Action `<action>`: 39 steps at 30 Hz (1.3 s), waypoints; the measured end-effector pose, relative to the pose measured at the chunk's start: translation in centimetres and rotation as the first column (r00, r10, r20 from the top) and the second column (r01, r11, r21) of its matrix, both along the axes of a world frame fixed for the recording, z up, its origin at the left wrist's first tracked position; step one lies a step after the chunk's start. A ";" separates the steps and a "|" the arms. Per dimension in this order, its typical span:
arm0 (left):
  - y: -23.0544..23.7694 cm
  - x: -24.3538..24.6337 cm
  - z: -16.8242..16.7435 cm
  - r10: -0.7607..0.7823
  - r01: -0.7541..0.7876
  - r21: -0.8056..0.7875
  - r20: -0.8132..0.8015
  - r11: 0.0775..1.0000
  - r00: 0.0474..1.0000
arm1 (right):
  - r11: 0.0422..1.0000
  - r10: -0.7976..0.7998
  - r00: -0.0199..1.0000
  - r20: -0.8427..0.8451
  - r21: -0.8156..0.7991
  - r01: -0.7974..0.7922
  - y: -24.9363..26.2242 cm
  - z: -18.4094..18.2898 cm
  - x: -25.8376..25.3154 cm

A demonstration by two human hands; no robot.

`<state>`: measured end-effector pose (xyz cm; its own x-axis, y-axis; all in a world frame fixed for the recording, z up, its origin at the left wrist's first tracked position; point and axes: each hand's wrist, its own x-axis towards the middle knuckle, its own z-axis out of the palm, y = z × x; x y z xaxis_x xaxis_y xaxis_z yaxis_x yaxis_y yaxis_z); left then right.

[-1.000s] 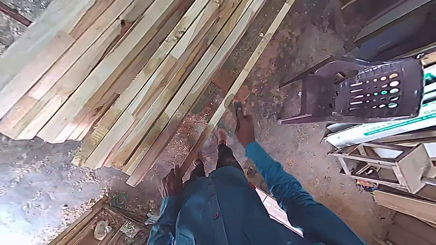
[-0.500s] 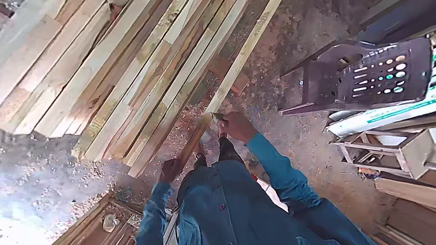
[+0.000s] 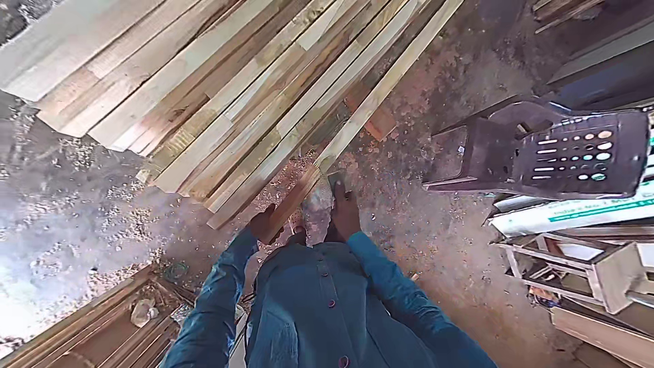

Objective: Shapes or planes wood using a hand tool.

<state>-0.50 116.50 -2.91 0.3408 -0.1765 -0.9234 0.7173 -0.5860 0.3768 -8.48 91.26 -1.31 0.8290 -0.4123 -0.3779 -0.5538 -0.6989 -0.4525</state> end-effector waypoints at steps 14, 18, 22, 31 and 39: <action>-0.7 -1.4 1.4 -0.214 0.141 0.318 0.206 0.938 0.955 | 0.936 0.348 0.888 -0.302 0.062 -0.346 9.7 10.2 -1.4; -0.1 -0.8 1.8 -0.181 0.151 0.162 0.192 0.975 0.965 | 0.956 0.292 0.934 -0.207 0.104 -0.275 7.3 10.7 -2.2; 1.0 0.3 0.0 0.107 -0.109 -0.038 -0.057 0.993 0.993 | 0.975 0.217 0.966 0.140 0.020 -0.222 3.9 8.8 1.2; 1.2 0.0 0.2 0.080 -0.081 -0.018 -0.033 0.997 0.996 | 0.961 0.272 0.954 -0.123 -0.021 -0.277 9.3 5.5 -3.6; 0.6 0.0 0.4 -0.087 0.080 0.140 0.050 0.987 0.995 | 0.997 0.044 0.999 0.023 -0.065 -0.042 4.4 7.1 5.3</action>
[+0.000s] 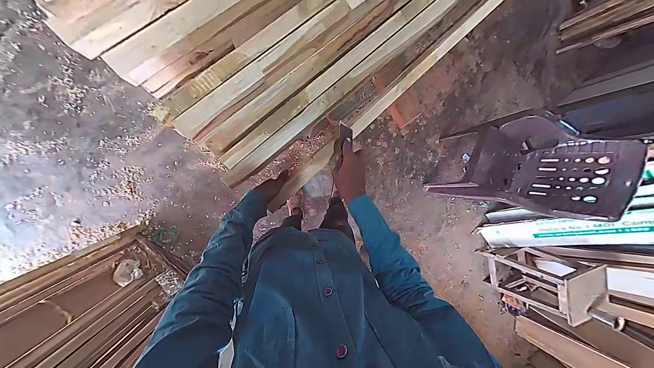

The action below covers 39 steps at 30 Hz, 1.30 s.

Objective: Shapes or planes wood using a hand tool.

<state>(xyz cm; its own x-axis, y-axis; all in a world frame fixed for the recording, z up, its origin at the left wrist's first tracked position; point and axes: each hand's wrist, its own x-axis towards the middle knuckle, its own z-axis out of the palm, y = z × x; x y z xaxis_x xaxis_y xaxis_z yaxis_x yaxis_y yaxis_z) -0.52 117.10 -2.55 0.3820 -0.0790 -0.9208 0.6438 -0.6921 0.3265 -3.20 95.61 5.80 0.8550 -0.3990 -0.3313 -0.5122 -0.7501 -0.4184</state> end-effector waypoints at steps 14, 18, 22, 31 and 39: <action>0.9 1.0 -1.6 0.070 -0.089 -0.132 -0.140 0.987 0.988 | 0.980 0.198 0.976 0.085 -0.025 -0.197 -2.1 -1.8 -2.2; 0.7 1.0 -1.4 0.035 -0.055 -0.135 -0.145 0.989 0.989 | 0.971 0.234 0.971 -0.040 -0.045 -0.236 -1.3 -5.5 -5.5; 0.1 0.9 0.6 -0.046 0.046 -0.001 -0.018 0.999 0.999 | 0.988 0.153 0.986 -0.072 0.001 -0.153 -1.2 -0.6 -5.5; -0.1 0.5 0.6 -0.070 0.071 0.043 -0.011 0.997 0.997 | 0.988 0.129 0.984 -0.126 0.104 -0.116 2.7 -0.2 -4.0; -0.5 0.1 0.6 -0.128 0.116 0.135 0.084 0.984 0.988 | 0.864 0.478 0.870 -0.121 0.244 -0.440 -4.7 5.9 -3.1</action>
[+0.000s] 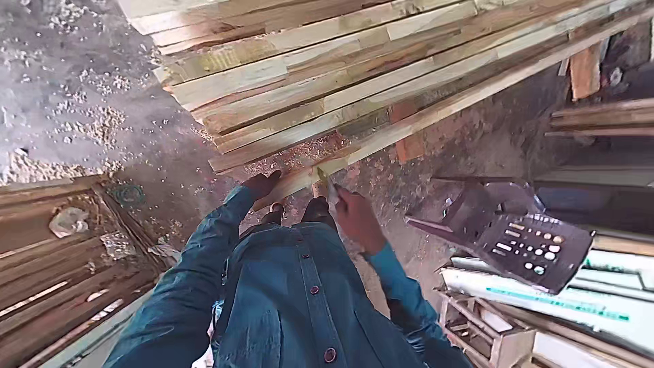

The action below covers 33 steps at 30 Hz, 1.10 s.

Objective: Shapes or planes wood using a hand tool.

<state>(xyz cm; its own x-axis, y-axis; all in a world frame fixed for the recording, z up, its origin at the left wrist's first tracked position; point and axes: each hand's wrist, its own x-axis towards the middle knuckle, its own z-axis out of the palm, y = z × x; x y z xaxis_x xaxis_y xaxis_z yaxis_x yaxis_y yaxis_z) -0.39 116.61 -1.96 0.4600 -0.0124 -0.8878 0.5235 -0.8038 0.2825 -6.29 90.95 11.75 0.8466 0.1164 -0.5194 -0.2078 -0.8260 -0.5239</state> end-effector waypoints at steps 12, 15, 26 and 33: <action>-1.4 -2.7 -0.7 0.252 -0.254 0.005 0.121 0.967 0.960 | 0.411 0.823 0.270 0.500 -0.195 -0.891 -4.4 -4.7 15.8; -1.4 -2.7 -0.4 0.247 -0.249 0.006 0.129 0.968 0.961 | 0.154 0.875 -0.014 0.484 -0.304 -0.940 -2.4 -5.9 16.5; -1.8 -2.7 1.2 0.208 -0.218 0.058 0.143 0.974 0.968 | 0.027 0.883 -0.252 0.397 -0.579 -0.815 -6.0 -5.4 19.6; -1.0 -2.2 -0.4 0.154 -0.153 -0.022 0.113 0.988 0.982 | 0.197 0.973 0.060 0.225 -0.662 -0.723 -12.4 -2.2 18.4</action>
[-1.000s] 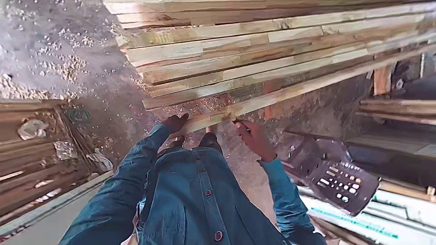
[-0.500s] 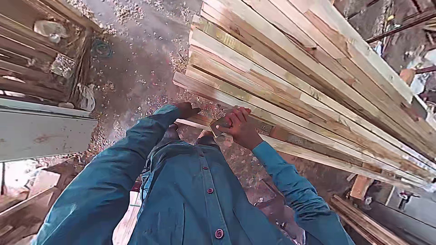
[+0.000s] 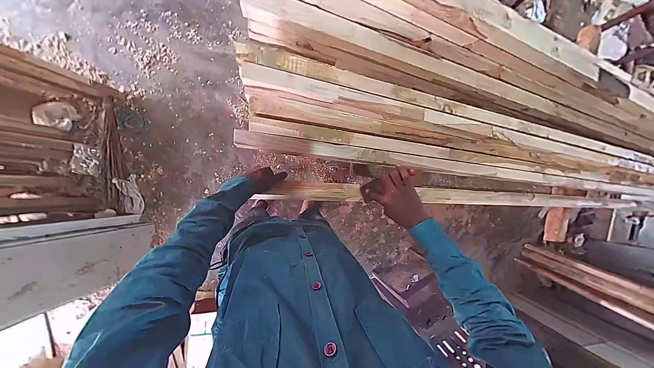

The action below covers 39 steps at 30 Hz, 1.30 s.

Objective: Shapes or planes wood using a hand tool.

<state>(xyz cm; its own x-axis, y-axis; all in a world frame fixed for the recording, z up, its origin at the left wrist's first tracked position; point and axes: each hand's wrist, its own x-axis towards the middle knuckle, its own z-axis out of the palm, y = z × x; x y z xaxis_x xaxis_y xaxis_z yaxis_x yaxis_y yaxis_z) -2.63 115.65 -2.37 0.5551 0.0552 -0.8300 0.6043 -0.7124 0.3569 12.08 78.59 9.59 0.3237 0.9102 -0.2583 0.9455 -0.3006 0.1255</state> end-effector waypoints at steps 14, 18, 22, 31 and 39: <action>1.9 2.4 -1.2 0.152 -0.235 -0.275 -0.290 0.932 0.945 | 0.043 -0.796 0.108 -0.596 0.122 0.992 10.6 -5.9 -14.5; 1.8 2.5 -0.7 0.121 -0.205 -0.269 -0.297 0.941 0.947 | -0.013 -0.918 -0.077 -0.390 -0.164 0.986 14.5 -5.5 -17.8; 1.7 2.3 -1.0 0.039 -0.077 -0.188 -0.198 0.979 0.979 | -0.102 -0.897 -0.156 -0.414 -0.149 0.984 14.9 -1.9 -18.2; 1.8 2.1 -2.3 -0.038 0.019 -0.132 -0.141 0.991 0.989 | -0.207 -0.838 -0.231 -0.494 -0.104 0.973 16.5 -3.3 -13.7; 1.6 2.4 -1.7 0.052 -0.097 -0.183 -0.234 0.978 0.971 | -0.066 -0.865 -0.194 -0.462 -0.277 0.958 20.1 -1.4 -17.8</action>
<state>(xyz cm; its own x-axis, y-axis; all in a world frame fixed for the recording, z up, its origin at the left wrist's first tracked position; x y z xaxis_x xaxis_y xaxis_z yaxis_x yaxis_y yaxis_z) -0.26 117.21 -4.06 0.3515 -0.0830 -0.9325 0.7339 -0.5940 0.3295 -5.70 98.69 8.15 0.7556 -0.2122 -0.6197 -0.4452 -0.8604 -0.2481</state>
